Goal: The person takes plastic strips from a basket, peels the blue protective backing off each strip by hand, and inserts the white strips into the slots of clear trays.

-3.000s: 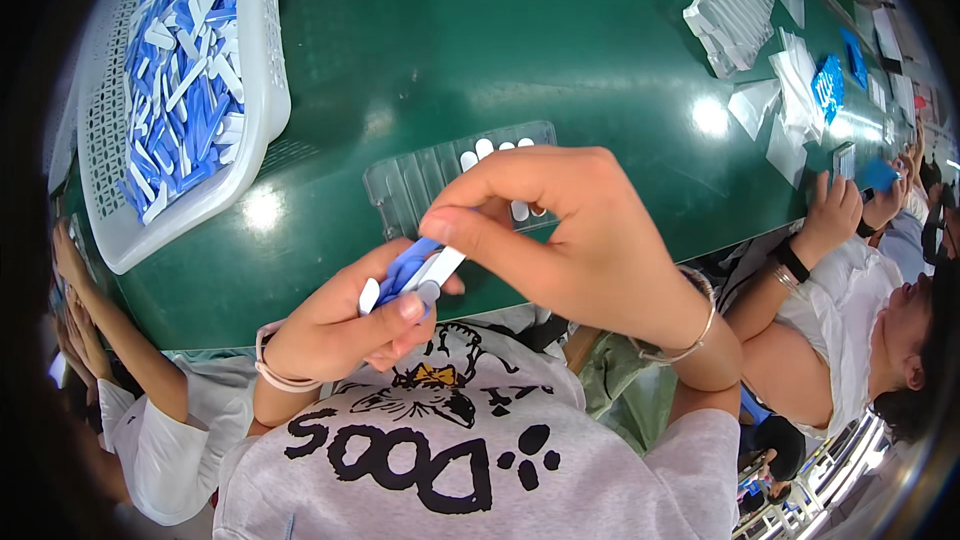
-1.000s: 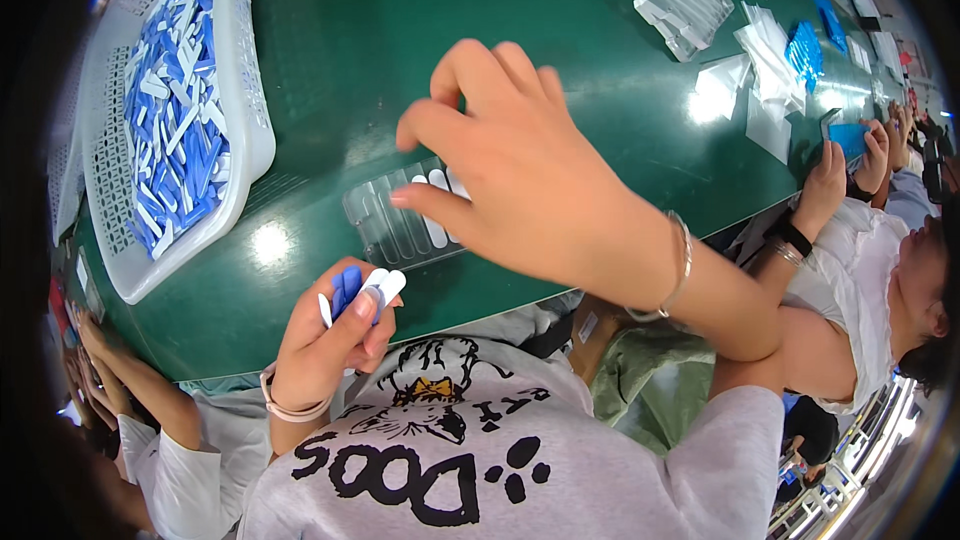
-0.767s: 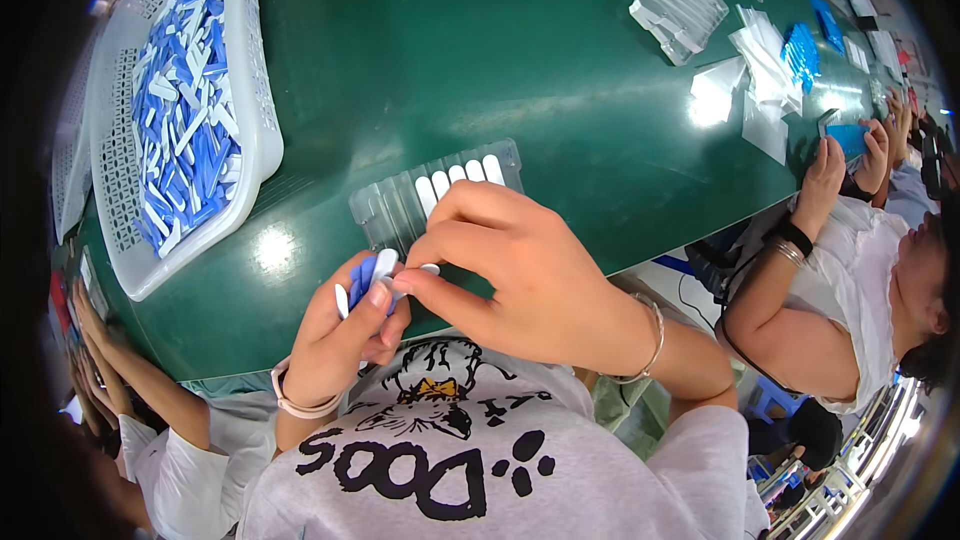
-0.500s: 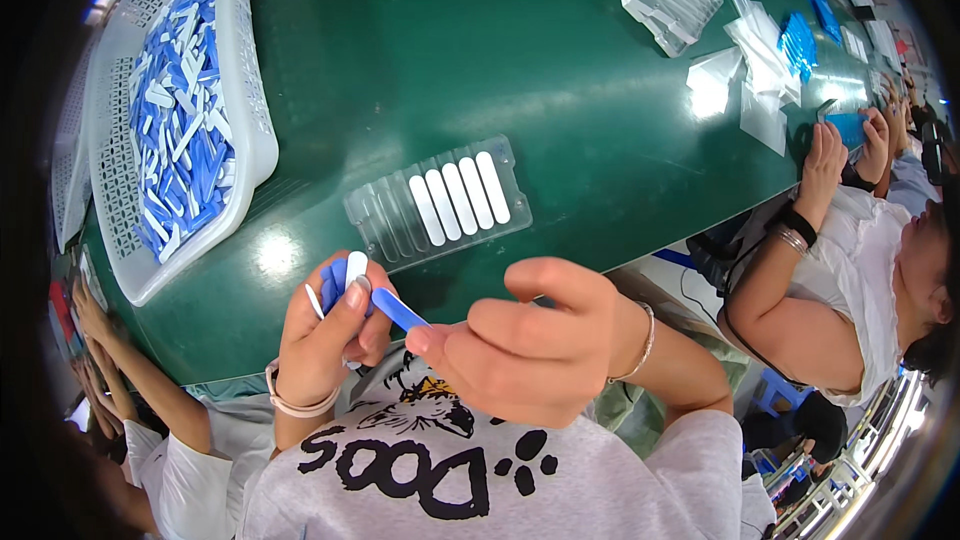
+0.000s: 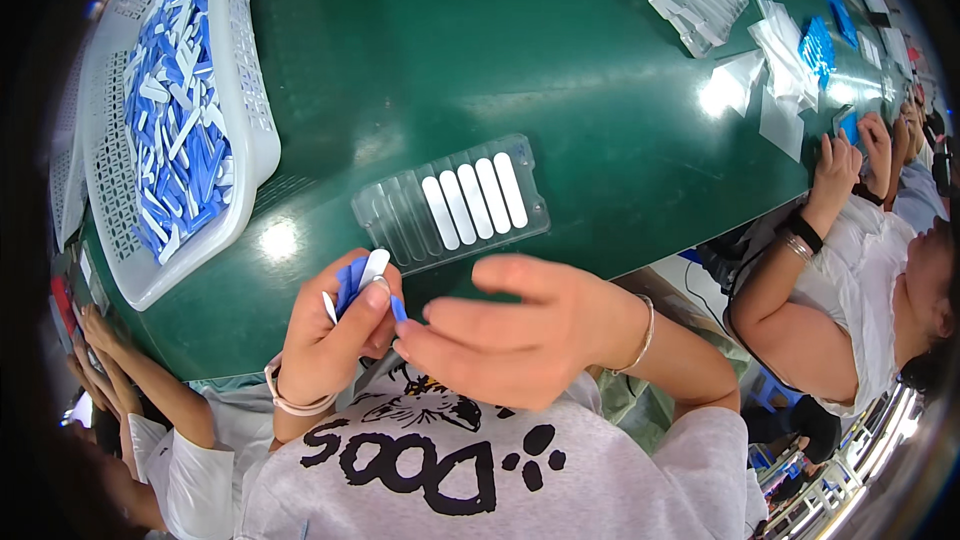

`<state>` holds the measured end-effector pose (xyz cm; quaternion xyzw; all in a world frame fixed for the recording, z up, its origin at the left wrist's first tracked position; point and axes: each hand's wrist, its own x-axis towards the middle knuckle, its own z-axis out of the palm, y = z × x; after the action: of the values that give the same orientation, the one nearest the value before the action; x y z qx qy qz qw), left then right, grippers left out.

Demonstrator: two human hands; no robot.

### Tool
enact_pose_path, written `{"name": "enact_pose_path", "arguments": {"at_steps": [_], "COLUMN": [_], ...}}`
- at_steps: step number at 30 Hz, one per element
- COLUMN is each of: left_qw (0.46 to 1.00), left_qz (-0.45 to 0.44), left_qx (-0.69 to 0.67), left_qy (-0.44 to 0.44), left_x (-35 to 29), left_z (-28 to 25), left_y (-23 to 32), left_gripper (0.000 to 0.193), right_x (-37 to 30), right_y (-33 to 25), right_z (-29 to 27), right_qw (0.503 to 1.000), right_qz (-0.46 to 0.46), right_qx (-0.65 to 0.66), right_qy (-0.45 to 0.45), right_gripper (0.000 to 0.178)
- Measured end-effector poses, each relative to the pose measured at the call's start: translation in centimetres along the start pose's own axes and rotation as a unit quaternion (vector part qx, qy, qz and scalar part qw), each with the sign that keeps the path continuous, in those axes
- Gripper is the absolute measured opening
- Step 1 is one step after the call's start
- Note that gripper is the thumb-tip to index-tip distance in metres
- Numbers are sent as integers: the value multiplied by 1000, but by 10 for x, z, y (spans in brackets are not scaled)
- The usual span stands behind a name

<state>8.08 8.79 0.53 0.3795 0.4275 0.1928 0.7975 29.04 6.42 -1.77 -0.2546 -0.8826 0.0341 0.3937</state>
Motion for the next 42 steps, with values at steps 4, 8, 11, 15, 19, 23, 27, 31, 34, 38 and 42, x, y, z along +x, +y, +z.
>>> {"name": "enact_pose_path", "arguments": {"at_steps": [4, 8, 11, 15, 19, 23, 27, 31, 34, 38, 42], "left_qw": [1000, 996, 986, 987, 987, 989, 994, 992, 991, 993, 1000], "left_qz": [-16, -47, -57, -37, -40, -42, -45, -66, -80, -59, -17], "left_qx": [-21, -76, -157, -150, -154, -135, -91, -104, -107, -94, 12], "left_qy": [-8, -7, 25, 47, 31, 34, 33, 0, -18, -27, -23], "left_x": [0, -1, -5, -12, -16, -16, -17, -17, -16, -16, -13], "left_z": [-1, -4, -15, -21, -18, -17, -16, -17, -18, -18, -18], "left_y": [0, 1, -3, -3, 0, -2, 0, 2, 1, 0, -1], "left_gripper": [17, 20, 27, 29, 28, 30, 32, 30, 30, 30, 26], "right_x": [12, 17, 42, 60, 80, 85, 83, 73, 76, 61, 55], "right_y": [16, 26, 51, 69, 69, 70, 70, 64, 43, 22, 11], "right_z": [0, -7, -21, -14, -10, -2, -6, 2, -1, -1, -1], "right_qw": [997, 931, 918, 909, 894, 877, 868, 924, 830, 856, 829], "right_qz": [48, 216, 297, 255, 180, 248, 245, 256, 366, 363, 404], "right_qx": [60, 296, 226, 187, 11, 3, -1, 135, 344, 339, 379], "right_qy": [-4, -9, -137, -272, -411, -411, -431, -250, -242, -140, -78], "right_gripper": [19, 20, 16, 6, 10, 23, 31, 18, 10, 11, 14]}}
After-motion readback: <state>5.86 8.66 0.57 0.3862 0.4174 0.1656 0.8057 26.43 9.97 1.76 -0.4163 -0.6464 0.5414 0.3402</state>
